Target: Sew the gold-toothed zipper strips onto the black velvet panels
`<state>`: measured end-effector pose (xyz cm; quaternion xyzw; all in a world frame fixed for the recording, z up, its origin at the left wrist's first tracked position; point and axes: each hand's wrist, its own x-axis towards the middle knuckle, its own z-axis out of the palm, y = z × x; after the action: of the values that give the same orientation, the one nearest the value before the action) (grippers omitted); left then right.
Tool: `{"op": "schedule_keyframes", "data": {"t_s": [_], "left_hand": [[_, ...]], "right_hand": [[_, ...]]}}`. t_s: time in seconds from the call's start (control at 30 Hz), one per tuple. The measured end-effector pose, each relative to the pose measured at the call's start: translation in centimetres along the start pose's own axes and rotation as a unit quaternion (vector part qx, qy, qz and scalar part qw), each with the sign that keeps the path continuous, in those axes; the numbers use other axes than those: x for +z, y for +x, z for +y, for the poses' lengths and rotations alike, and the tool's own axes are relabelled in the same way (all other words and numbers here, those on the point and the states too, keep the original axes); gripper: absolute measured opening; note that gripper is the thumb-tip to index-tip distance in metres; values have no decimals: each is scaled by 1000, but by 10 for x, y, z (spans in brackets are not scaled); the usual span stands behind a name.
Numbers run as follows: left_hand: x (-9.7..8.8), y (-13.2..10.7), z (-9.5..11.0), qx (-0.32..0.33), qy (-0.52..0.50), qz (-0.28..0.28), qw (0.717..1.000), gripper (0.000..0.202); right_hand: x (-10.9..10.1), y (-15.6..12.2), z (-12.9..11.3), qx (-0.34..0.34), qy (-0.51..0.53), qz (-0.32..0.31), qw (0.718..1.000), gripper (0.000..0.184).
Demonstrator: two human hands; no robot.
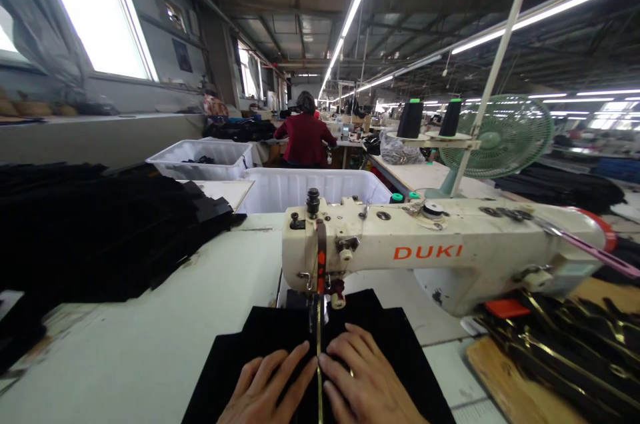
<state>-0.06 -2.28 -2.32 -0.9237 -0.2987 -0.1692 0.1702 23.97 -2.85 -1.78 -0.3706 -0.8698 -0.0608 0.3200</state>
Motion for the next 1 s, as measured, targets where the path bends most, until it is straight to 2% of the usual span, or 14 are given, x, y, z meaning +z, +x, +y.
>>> {"op": "schedule_keyframes", "data": {"t_s": [0.13,0.3,0.37,0.43,0.53,0.6,0.77,1.0], "left_hand": [[1,6,-2,18,49,9,999,51],[5,11,-5,7,40,13,999,51],[7,12,-5,3,34,11,999,52],[8,13,-5,-1,23,11,1000,51],[6,14,-5,1,-2,5,1000,53],[5,13,-6,8,-16,1,1000,56],[6,12,-8,19,-3,1,1000,52],[9,14,-9,43,52,33,997,47]], "right_hand": [[0,0,3,-17,-17,6,1000,24],[-14,6,6,-51,-43,-84,994,24],[-15,8,6,-47,-42,-96,993,22],[-12,8,6,-48,-42,-86,994,21],[-4,4,6,-42,-52,-7,998,21],[-1,3,7,-42,-62,23,997,21],[-4,2,10,-73,-80,-1,994,24],[-1,-1,15,-86,-76,-40,993,25]]}}
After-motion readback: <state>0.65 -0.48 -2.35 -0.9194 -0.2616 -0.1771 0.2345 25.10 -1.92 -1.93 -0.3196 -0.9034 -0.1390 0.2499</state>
